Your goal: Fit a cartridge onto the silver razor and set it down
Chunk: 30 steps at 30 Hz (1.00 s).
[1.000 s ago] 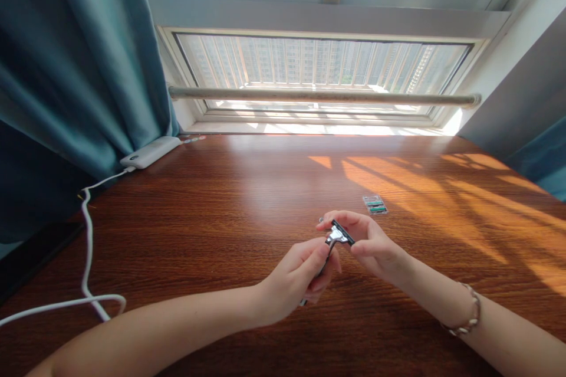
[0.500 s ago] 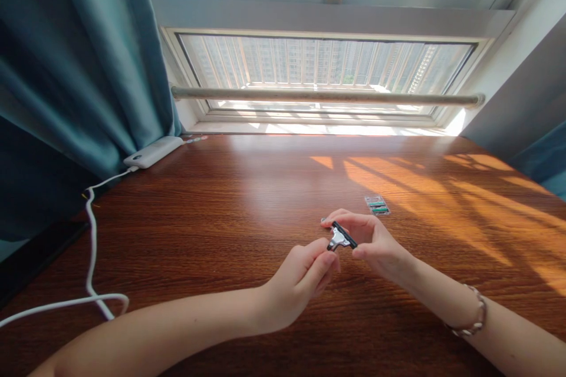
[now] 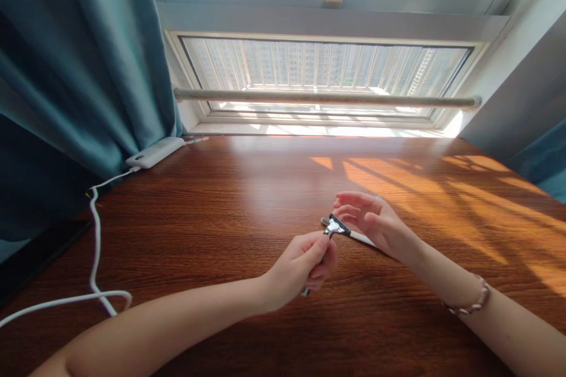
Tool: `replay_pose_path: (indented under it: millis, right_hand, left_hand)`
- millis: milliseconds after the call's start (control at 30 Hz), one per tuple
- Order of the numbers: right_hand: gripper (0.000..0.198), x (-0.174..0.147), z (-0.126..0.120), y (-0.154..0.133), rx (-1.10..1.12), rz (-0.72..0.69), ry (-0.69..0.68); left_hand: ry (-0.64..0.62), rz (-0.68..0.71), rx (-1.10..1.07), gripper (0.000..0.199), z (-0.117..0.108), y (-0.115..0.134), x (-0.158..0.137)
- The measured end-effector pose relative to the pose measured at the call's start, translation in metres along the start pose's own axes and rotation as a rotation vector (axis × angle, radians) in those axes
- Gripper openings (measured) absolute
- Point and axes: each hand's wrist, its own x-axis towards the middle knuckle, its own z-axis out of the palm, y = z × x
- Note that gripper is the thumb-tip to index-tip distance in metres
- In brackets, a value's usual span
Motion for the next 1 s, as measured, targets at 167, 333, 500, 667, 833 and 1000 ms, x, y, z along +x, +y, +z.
replay_pose_path:
  millis: [167, 333, 500, 667, 833, 1000]
  right_hand:
    - [0.020, 0.000, -0.013, -0.002, -0.862, 0.052, 0.128]
    - [0.015, -0.019, -0.014, 0.008, -1.323, 0.103, 0.106]
    - [0.011, -0.039, -0.016, 0.013, -1.434, 0.184, 0.150]
    - [0.013, -0.044, -0.018, 0.017, -1.388, 0.176, 0.180]
    - [0.011, -0.045, -0.018, 0.020, -1.418, 0.173, 0.223]
    - [0.009, -0.047, -0.018, 0.024, -1.461, 0.160, 0.277]
  left_hand:
    - [0.048, 0.016, -0.269, 0.031, -0.019, 0.001, 0.018]
    - [0.087, 0.032, -0.269, 0.015, -0.028, -0.003, 0.025]
    - [0.069, 0.001, -0.250, 0.014, -0.030, -0.012, 0.026]
    - [0.092, -0.001, -0.248, 0.019, -0.033, -0.020, 0.029]
    - [0.140, -0.025, -0.189, 0.031, -0.032, -0.022, 0.031]
    - [0.195, -0.057, -0.094, 0.039, -0.022, -0.023, 0.039]
